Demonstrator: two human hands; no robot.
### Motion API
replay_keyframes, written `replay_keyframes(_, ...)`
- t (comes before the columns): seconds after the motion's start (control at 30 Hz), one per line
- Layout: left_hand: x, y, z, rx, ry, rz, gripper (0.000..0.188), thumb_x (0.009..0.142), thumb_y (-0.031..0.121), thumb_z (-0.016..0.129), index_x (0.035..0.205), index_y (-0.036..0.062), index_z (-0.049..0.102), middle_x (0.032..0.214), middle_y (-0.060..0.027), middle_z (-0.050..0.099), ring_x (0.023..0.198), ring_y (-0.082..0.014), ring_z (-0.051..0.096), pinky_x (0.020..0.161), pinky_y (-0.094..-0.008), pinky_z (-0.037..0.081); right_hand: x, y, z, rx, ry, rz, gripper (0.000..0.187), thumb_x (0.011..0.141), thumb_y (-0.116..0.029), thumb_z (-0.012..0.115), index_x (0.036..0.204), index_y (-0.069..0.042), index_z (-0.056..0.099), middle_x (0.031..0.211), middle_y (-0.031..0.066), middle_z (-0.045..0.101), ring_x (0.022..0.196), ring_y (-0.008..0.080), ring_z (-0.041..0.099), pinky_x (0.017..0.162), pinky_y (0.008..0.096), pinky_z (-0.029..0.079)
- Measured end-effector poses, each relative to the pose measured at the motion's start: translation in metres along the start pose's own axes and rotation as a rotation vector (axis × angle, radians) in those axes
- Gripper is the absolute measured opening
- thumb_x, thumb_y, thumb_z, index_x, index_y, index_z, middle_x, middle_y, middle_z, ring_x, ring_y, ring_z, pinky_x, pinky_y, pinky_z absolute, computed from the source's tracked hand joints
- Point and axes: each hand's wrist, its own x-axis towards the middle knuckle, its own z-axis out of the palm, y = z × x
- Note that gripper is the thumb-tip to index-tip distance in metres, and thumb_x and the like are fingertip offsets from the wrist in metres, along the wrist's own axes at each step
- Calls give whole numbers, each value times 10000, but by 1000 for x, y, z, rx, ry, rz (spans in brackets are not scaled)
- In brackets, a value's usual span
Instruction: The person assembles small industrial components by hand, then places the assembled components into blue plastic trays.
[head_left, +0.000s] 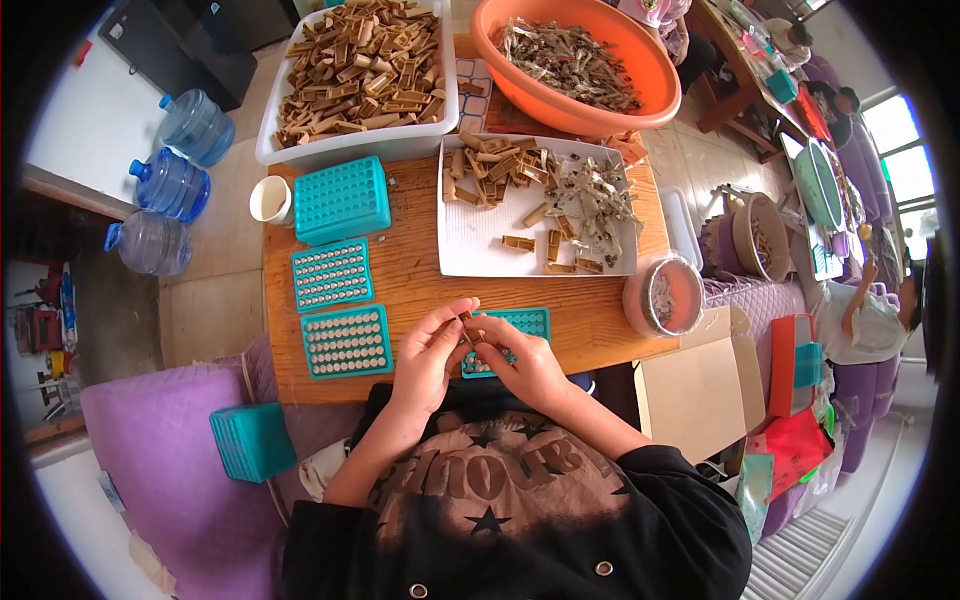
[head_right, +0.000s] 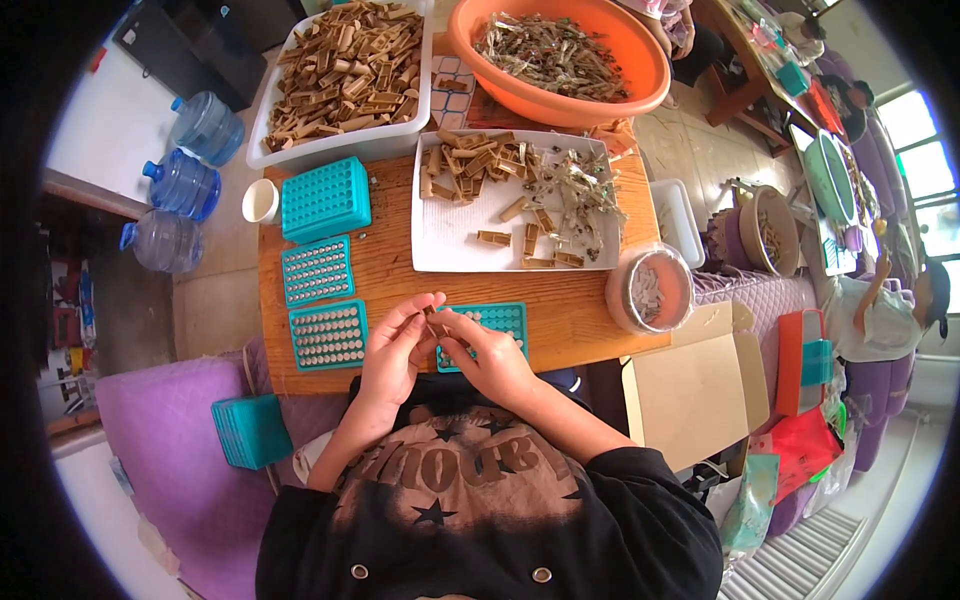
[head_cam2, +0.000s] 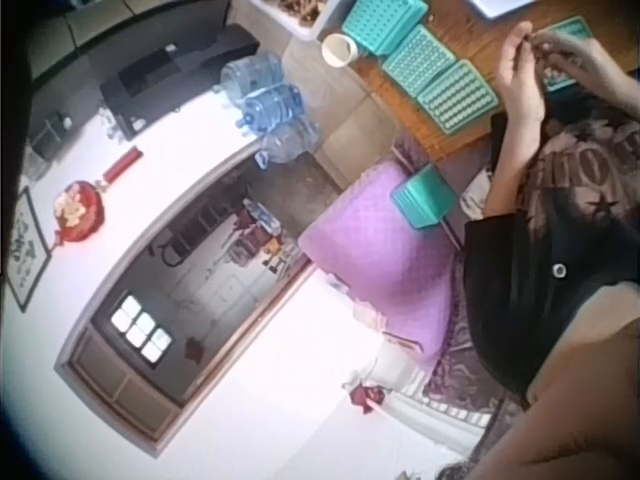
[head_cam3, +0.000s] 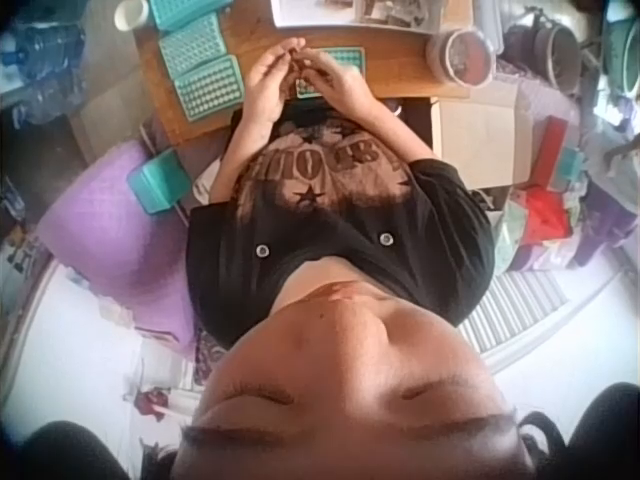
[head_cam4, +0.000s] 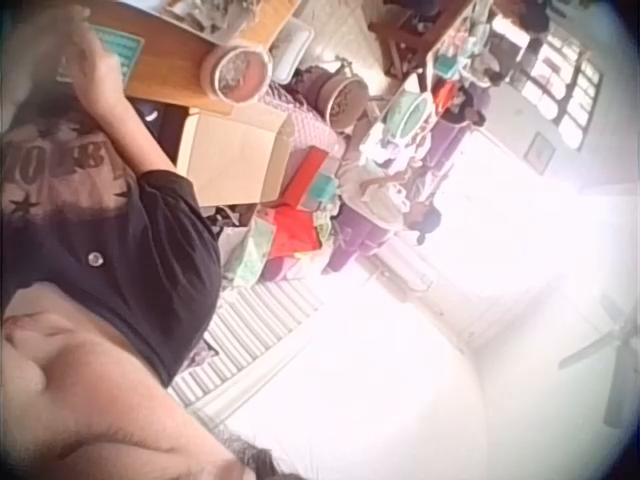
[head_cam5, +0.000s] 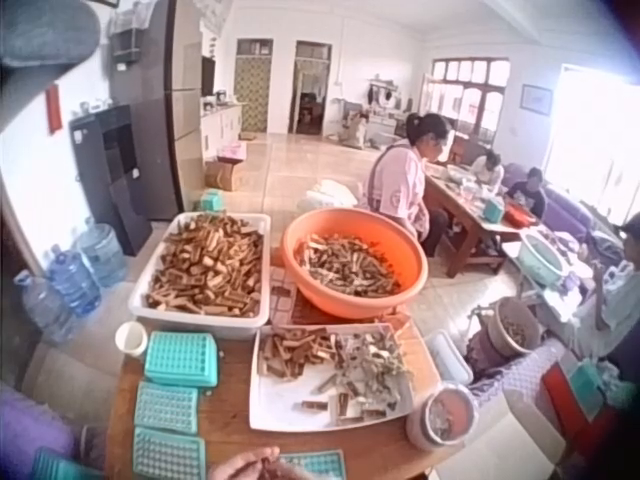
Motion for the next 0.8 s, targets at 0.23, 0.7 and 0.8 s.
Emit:
replay_keyframes(0.23, -4, 2, 5, 86, -31, 17, 438, 913, 25, 519, 1327, 27, 376, 1158, -128, 590, 1008, -156, 589, 846, -279, 506, 10, -15, -16, -53, -15, 29, 266, 784, -27, 651, 1043, -45, 591, 835, 106, 629, 725, 220, 628, 634, 307, 502)
replay_keyframes(0.7, -10, 7, -17, 40, -15, -114, 300, 902, 97, 561, 1181, -12, 535, 1056, -116, 630, 915, -167, 631, 785, -301, 539, 33, 7, -30, -139, 24, 43, 159, 762, 0, 650, 921, -1, 645, 840, 121, 627, 729, 257, 613, 682, 320, 503)
replay_keyframes(0.8, -9, 8, -27, -16, 36, -67, 305, 907, 102, 548, 1187, -15, 526, 1067, -137, 622, 925, -204, 633, 794, -345, 547, 28, 33, -44, -335, -98, 54, 180, 764, -41, 647, 940, -2, 635, 881, 130, 623, 782, 284, 611, 715, 336, 500)
